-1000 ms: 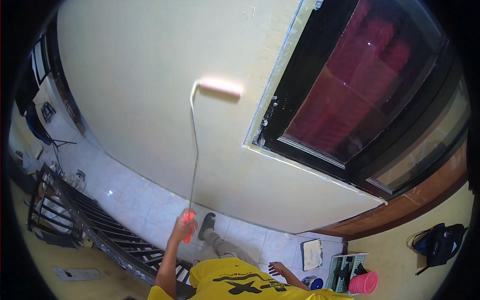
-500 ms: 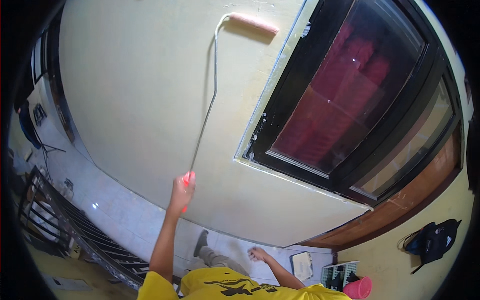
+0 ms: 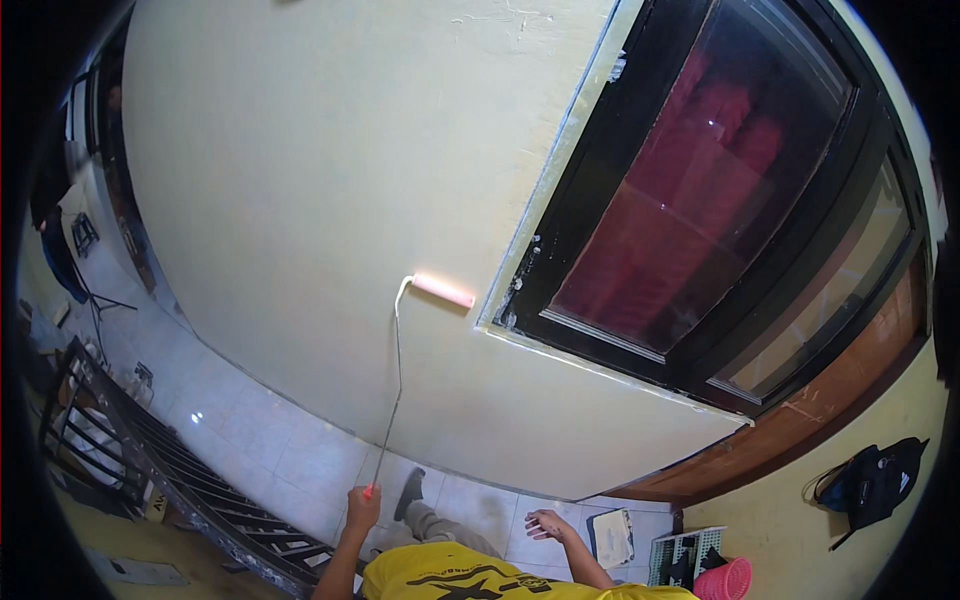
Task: The person paints a wall using a paint roller.
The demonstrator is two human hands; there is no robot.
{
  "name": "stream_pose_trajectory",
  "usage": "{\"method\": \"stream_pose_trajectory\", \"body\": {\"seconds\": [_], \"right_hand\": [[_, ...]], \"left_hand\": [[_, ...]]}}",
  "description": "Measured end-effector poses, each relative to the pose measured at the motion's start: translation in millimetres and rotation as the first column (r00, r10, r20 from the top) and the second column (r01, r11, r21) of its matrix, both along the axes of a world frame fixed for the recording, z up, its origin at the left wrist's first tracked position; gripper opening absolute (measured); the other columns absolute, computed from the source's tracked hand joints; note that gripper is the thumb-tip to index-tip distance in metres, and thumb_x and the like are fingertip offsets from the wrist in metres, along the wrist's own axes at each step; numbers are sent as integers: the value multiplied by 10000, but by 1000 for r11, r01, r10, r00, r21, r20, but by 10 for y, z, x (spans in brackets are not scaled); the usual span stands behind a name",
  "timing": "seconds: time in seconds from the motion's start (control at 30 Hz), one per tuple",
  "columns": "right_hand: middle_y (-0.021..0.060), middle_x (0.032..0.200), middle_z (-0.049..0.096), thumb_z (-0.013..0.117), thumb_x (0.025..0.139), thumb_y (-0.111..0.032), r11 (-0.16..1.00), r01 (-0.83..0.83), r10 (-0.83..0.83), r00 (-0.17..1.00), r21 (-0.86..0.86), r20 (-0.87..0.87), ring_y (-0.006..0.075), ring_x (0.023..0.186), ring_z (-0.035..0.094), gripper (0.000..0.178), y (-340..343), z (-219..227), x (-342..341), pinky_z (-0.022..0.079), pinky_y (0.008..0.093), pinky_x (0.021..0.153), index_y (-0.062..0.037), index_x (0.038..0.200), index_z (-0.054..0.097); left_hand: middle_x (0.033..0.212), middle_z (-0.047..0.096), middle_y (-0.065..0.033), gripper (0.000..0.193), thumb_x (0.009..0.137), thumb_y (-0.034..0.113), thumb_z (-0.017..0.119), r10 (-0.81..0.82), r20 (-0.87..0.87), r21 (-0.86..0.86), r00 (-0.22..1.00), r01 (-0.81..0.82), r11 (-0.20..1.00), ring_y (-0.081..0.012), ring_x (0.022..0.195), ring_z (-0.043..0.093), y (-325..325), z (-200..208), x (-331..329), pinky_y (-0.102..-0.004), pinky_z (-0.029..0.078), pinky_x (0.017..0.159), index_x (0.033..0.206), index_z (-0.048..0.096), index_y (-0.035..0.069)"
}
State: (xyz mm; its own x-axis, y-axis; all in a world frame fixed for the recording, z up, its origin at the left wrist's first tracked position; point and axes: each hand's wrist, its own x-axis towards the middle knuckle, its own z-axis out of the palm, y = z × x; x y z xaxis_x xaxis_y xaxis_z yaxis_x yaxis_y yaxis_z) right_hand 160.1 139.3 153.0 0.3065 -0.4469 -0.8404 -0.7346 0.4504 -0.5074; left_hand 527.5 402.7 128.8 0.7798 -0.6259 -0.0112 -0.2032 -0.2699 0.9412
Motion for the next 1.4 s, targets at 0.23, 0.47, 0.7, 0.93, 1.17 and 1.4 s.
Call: {"method": "stream_pose_trajectory", "body": {"seconds": [0.23, 0.47, 0.7, 0.93, 1.17, 1.4], "right_hand": [[109, 969, 624, 477, 893, -336, 986, -43, 44, 999, -161, -2, 201, 801, 634, 349, -375, 194, 149, 518, 331, 677, -57, 1088, 556], [97, 939, 625, 466, 892, -320, 966, -80, 102, 992, -246, 74, 190, 771, 628, 337, -193, 111, 298, 522, 346, 660, -62, 1090, 556], [122, 1031, 620, 497, 879, -283, 982, 17, 7, 992, 186, -126, 235, 822, 640, 327, 631, -1014, -440, 541, 375, 660, -80, 1124, 574], [141, 1043, 630, 493, 887, -294, 965, -175, 215, 954, 198, -207, 266, 865, 638, 346, 878, -1131, -850, 527, 395, 734, -59, 1133, 561], [143, 1043, 627, 489, 894, -308, 984, 110, -73, 966, 139, -247, 273, 893, 631, 389, 748, -921, -1105, 525, 394, 745, -35, 1166, 535], [153, 983, 636, 515, 879, -301, 998, 21, -17, 998, 61, -68, 259, 831, 643, 340, 634, -648, -299, 535, 380, 718, -48, 1102, 560]], "left_hand": [[552, 481, -216, 427, 905, 271, 517, 250, 551, -379, 796, -28, 925, -386, 511, 434, -1019, 1662, 577, -457, 336, 507, 600, 453, -21], [510, 439, -212, 482, 898, 305, 534, 244, 343, -422, 907, -83, 903, -379, 496, 442, -1509, 2349, 722, -484, 352, 575, 557, 425, -17], [507, 450, -234, 457, 876, 290, 498, 156, 337, -187, 929, -97, 978, -371, 469, 497, -630, 282, -13, -466, 328, 465, 559, 470, -39], [490, 485, -192, 468, 887, 295, 500, 112, 197, -187, 974, -75, 980, -339, 449, 497, -725, 478, 46, -445, 340, 464, 552, 477, -31], [438, 375, -19, 491, 951, 300, 438, -100, 19, -542, 995, 94, 835, -104, 412, 388, -1732, 3068, 776, -306, 303, 414, 541, 401, 32], [466, 360, -181, 492, 936, 317, 452, 129, 232, -470, 964, -5, 883, -326, 430, 347, -1708, 2265, 936, -424, 313, 464, 575, 401, -13]]}}
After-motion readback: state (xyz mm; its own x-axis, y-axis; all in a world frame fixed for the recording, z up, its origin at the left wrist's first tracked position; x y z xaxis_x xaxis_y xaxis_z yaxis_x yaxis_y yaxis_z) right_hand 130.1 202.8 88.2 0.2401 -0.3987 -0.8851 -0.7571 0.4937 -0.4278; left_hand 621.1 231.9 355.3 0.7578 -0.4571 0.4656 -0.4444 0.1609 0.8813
